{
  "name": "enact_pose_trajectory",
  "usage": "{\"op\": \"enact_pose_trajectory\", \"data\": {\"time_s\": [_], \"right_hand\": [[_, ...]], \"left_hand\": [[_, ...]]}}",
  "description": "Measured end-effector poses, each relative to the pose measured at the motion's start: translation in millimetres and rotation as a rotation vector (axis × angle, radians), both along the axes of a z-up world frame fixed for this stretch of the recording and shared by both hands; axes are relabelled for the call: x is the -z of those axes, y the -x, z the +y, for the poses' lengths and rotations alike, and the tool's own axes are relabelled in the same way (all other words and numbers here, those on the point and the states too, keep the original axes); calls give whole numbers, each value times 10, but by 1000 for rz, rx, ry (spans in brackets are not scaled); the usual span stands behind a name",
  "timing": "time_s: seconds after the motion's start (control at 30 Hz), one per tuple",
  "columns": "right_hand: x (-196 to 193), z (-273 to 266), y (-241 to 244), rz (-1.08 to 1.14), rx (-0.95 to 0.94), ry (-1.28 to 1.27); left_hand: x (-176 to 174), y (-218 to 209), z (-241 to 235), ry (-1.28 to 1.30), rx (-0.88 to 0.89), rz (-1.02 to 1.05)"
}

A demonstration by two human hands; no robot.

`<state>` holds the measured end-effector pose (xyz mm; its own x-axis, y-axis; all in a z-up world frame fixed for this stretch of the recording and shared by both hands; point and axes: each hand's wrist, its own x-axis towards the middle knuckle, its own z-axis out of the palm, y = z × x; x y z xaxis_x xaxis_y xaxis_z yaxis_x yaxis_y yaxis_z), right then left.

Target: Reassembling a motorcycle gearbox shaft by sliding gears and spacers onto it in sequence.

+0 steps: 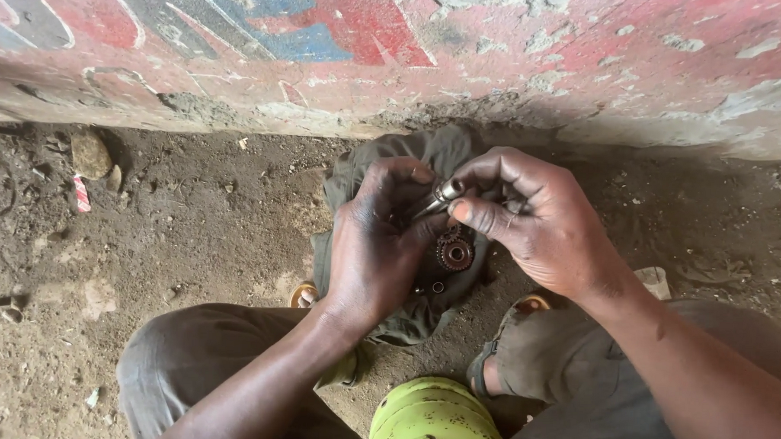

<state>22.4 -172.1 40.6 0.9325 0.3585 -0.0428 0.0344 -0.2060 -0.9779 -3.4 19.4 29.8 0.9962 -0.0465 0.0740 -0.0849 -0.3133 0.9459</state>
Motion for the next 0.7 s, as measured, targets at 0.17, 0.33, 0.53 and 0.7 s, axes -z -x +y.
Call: {"op": "enact_pose_trajectory", "data": {"time_s": [0.17, 0.33, 0.53, 0.7], "right_hand": [[-144, 17, 41, -177, -60, 124], [-146, -17, 31, -87, -57, -89], [-243, -9, 41, -215, -71, -49], [-362, 73, 91, -282, -59, -51]], "left_hand": [[-6, 35, -3, 135, -1, 0], [92, 18, -25, 472, 112, -88], [13, 6, -2, 445, 133, -155], [13, -52, 0, 614, 249, -99]]}}
